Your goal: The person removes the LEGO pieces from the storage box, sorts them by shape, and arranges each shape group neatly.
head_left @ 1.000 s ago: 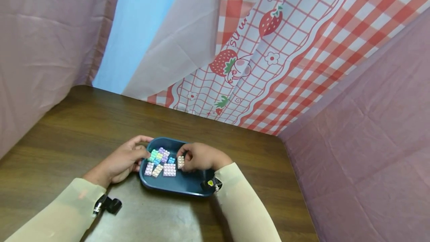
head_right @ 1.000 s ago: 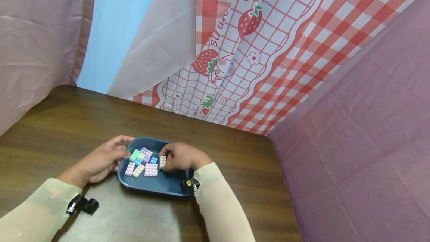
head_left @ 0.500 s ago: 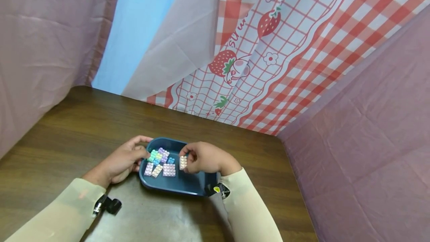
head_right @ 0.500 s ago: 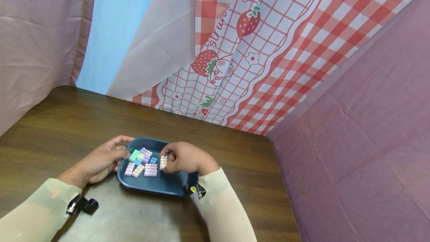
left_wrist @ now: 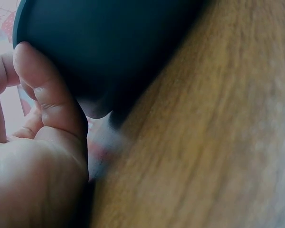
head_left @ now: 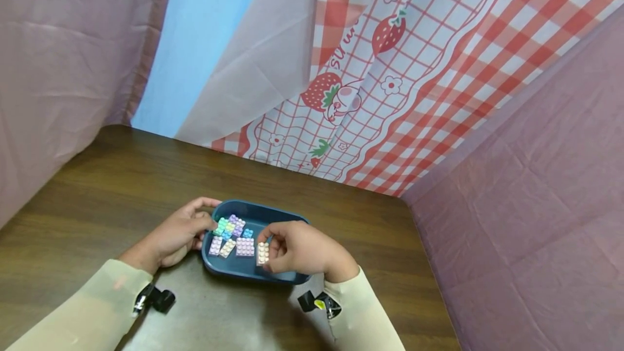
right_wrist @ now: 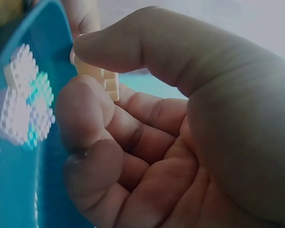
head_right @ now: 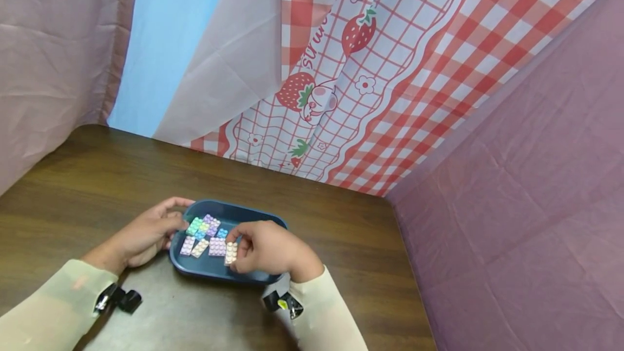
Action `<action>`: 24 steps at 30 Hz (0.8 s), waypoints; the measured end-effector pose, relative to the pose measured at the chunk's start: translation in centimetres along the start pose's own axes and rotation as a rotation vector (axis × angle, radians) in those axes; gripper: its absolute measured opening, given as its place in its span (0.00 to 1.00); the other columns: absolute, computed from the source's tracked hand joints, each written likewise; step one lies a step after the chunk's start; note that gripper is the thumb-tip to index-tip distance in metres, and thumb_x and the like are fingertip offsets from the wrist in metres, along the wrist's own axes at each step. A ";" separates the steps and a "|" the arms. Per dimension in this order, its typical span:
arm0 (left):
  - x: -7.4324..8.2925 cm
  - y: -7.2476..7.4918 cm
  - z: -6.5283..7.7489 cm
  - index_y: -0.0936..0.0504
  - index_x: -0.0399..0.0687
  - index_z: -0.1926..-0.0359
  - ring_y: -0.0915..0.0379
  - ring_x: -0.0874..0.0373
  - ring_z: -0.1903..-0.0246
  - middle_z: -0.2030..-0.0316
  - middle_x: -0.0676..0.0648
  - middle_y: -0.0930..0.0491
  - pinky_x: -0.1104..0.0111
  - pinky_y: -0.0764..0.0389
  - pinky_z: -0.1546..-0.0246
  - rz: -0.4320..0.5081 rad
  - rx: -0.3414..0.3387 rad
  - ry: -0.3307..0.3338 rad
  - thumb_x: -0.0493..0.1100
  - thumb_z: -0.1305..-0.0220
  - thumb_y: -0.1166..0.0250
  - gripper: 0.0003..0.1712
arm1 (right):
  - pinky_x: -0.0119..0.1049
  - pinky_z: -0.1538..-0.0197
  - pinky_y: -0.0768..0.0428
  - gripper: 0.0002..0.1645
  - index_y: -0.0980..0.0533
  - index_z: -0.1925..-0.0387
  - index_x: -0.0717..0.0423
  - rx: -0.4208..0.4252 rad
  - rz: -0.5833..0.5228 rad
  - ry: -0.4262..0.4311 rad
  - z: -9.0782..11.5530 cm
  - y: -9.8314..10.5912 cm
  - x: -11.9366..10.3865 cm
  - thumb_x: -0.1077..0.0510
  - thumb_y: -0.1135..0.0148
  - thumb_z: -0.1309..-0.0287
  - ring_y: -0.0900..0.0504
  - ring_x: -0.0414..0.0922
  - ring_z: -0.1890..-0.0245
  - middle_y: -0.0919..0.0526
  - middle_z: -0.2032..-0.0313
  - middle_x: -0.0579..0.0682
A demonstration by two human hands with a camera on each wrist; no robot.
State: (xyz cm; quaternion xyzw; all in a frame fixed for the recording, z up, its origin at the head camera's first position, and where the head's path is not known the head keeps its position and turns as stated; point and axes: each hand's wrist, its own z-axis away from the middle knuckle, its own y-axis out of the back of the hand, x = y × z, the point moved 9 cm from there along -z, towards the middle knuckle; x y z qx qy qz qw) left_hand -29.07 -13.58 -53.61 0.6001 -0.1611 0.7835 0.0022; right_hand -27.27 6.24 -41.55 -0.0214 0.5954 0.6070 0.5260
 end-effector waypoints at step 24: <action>0.0 -0.1 0.0 0.39 0.48 0.26 0.28 0.59 0.71 0.55 0.40 0.23 0.71 0.20 0.77 0.009 -0.011 -0.022 0.35 0.34 0.38 0.37 | 0.19 0.70 0.20 0.19 0.19 0.50 0.44 -0.033 0.174 0.108 2.2 -7.1 -3.4 0.55 0.23 0.42 0.25 0.18 0.76 0.20 0.74 0.25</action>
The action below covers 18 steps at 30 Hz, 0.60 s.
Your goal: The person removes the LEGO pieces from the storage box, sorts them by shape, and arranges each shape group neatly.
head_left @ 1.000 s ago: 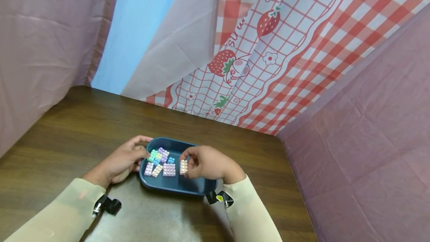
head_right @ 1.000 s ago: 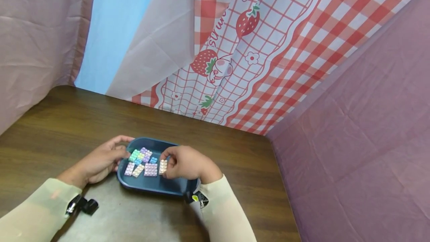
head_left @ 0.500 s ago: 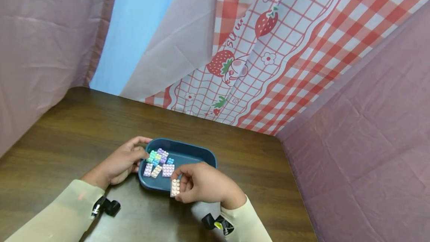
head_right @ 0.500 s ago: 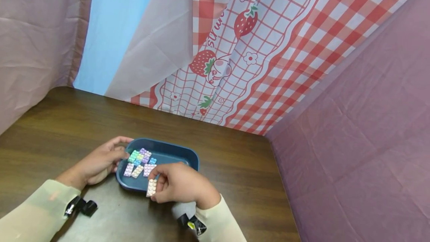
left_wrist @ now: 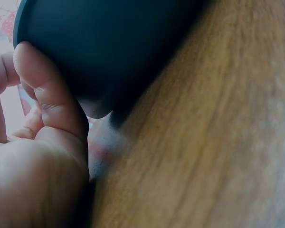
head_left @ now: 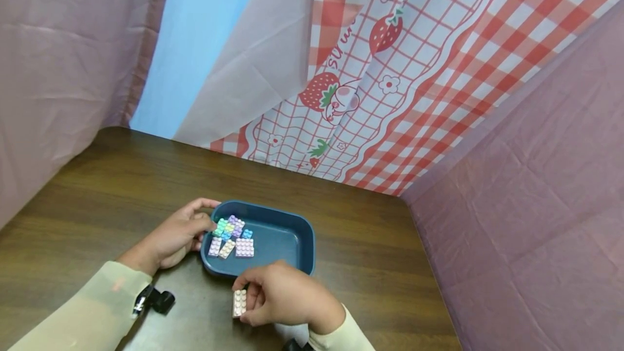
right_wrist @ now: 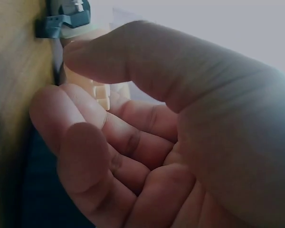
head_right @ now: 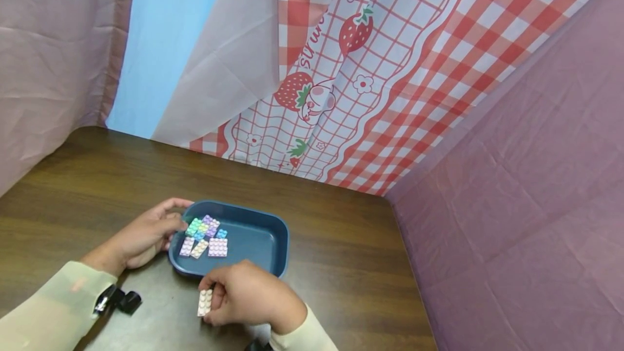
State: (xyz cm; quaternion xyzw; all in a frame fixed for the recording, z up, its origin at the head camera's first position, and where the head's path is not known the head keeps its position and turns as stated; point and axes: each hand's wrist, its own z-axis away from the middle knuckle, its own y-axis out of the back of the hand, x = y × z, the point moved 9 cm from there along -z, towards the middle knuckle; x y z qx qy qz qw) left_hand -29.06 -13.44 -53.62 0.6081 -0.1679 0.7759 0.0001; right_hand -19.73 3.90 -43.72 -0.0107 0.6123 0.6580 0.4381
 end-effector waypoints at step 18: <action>-0.2 0.2 0.0 0.39 0.51 0.25 0.27 0.59 0.70 0.48 0.37 0.25 0.70 0.20 0.78 -0.019 0.015 0.023 0.36 0.33 0.37 0.38 | 0.17 0.75 0.28 0.19 0.16 0.51 0.42 0.081 0.082 -0.105 -0.6 -3.3 0.9 0.54 0.22 0.46 0.30 0.18 0.80 0.24 0.78 0.24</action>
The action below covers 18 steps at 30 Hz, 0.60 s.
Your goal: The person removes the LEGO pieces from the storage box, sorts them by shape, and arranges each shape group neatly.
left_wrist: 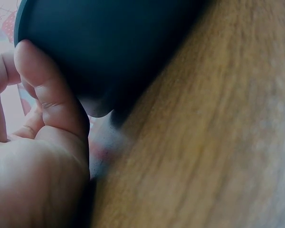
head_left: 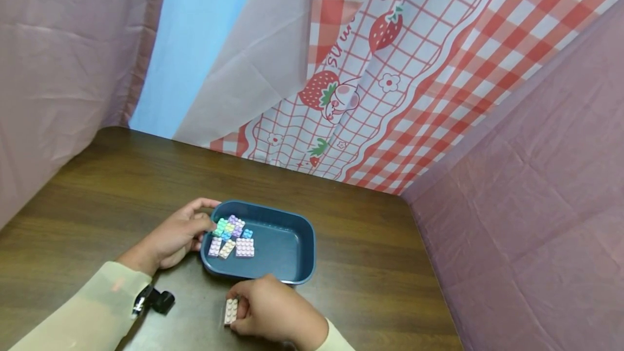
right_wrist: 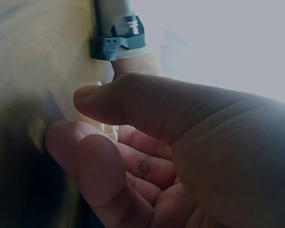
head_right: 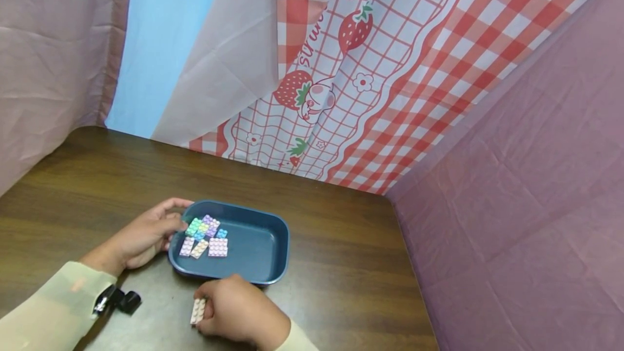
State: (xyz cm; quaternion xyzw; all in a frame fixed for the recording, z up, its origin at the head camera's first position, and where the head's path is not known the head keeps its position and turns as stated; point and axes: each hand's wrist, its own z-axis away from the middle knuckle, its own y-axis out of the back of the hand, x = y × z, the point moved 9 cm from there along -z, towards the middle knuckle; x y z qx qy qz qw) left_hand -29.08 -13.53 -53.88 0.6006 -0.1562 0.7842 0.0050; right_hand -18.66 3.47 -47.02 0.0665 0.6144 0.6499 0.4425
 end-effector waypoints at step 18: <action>0.1 -0.2 0.0 0.39 0.50 0.26 0.27 0.60 0.71 0.48 0.37 0.24 0.72 0.21 0.79 0.015 -0.009 0.002 0.35 0.34 0.37 0.37 | 0.18 0.65 0.30 0.22 0.17 0.47 0.40 -0.012 0.022 -0.063 -0.7 -1.5 1.2 0.51 0.23 0.43 0.28 0.20 0.79 0.25 0.80 0.23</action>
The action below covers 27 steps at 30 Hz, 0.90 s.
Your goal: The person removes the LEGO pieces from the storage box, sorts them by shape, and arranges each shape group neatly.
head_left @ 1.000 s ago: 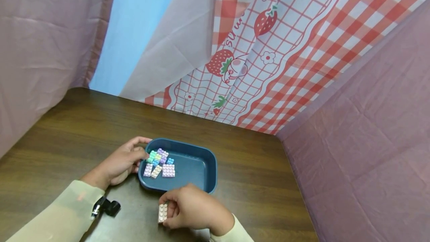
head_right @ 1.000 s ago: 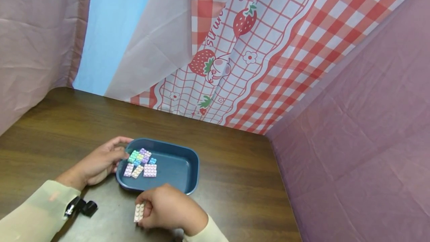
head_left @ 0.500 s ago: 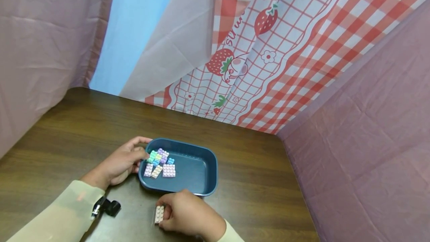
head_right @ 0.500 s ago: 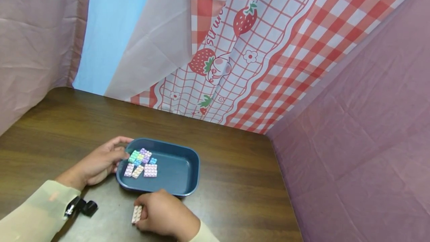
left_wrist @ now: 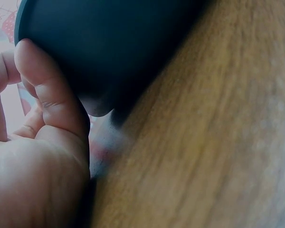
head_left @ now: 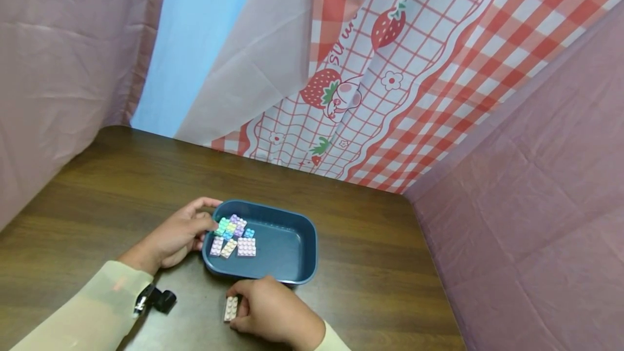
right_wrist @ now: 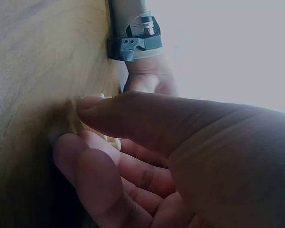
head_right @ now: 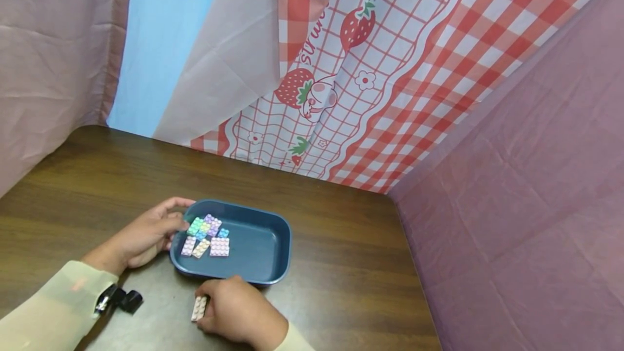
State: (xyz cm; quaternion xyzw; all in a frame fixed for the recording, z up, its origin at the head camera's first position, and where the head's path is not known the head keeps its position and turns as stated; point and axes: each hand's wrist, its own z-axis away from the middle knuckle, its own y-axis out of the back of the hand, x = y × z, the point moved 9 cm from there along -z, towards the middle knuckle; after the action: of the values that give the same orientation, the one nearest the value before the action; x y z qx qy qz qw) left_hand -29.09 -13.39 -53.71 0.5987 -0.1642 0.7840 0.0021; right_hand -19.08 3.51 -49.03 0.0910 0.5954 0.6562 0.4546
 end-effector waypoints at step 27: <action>-0.1 0.0 -0.2 0.38 0.51 0.26 0.28 0.61 0.72 0.48 0.37 0.25 0.72 0.21 0.79 0.002 -0.003 -0.002 0.35 0.32 0.38 0.36 | 0.19 0.75 0.28 0.26 0.19 0.42 0.42 0.004 0.006 -0.007 -0.1 -0.4 0.0 0.55 0.25 0.43 0.29 0.22 0.79 0.26 0.78 0.27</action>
State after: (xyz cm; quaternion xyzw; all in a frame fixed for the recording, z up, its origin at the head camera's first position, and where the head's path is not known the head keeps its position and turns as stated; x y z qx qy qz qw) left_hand -29.20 -13.34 -53.87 0.5994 -0.1660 0.7830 0.0021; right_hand -18.95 3.43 -49.44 0.0959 0.5948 0.6560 0.4546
